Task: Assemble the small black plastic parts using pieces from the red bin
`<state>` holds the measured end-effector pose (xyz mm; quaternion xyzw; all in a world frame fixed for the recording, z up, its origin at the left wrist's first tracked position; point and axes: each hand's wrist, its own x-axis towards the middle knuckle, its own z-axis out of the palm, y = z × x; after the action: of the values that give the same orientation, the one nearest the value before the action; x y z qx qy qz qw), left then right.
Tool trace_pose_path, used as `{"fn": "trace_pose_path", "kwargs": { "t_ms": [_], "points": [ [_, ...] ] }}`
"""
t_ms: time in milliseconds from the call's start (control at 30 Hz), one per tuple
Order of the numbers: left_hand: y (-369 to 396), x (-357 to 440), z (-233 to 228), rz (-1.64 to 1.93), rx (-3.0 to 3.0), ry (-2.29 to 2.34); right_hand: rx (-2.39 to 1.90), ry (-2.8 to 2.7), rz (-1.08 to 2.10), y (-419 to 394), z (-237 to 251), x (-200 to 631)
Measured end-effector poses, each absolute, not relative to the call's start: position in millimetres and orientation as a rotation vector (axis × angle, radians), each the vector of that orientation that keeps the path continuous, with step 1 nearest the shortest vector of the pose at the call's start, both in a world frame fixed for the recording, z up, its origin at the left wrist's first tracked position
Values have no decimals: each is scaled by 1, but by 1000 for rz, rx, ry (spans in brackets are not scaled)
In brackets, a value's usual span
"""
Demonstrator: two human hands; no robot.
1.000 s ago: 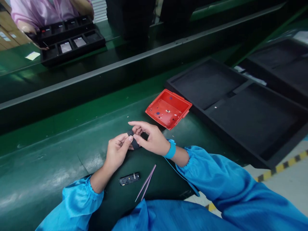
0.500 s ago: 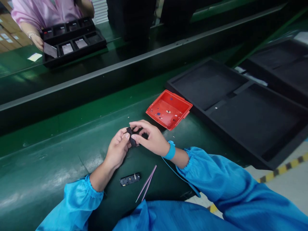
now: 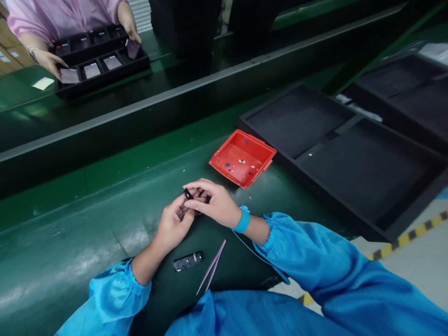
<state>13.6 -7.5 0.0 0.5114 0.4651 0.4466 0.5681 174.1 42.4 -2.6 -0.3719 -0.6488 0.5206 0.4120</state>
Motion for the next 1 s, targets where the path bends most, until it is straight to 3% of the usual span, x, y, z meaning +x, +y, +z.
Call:
{"fn": "trace_pose_path", "kwargs": {
  "t_ms": [367, 1000],
  "points": [
    [-5, 15, 7, 1073, 893, 1168, -874, -1501, 1613, 43, 2, 176],
    [-6, 14, 6, 1023, 866, 1159, -904, -1490, 1631, 50, 2, 180]
  ]
}}
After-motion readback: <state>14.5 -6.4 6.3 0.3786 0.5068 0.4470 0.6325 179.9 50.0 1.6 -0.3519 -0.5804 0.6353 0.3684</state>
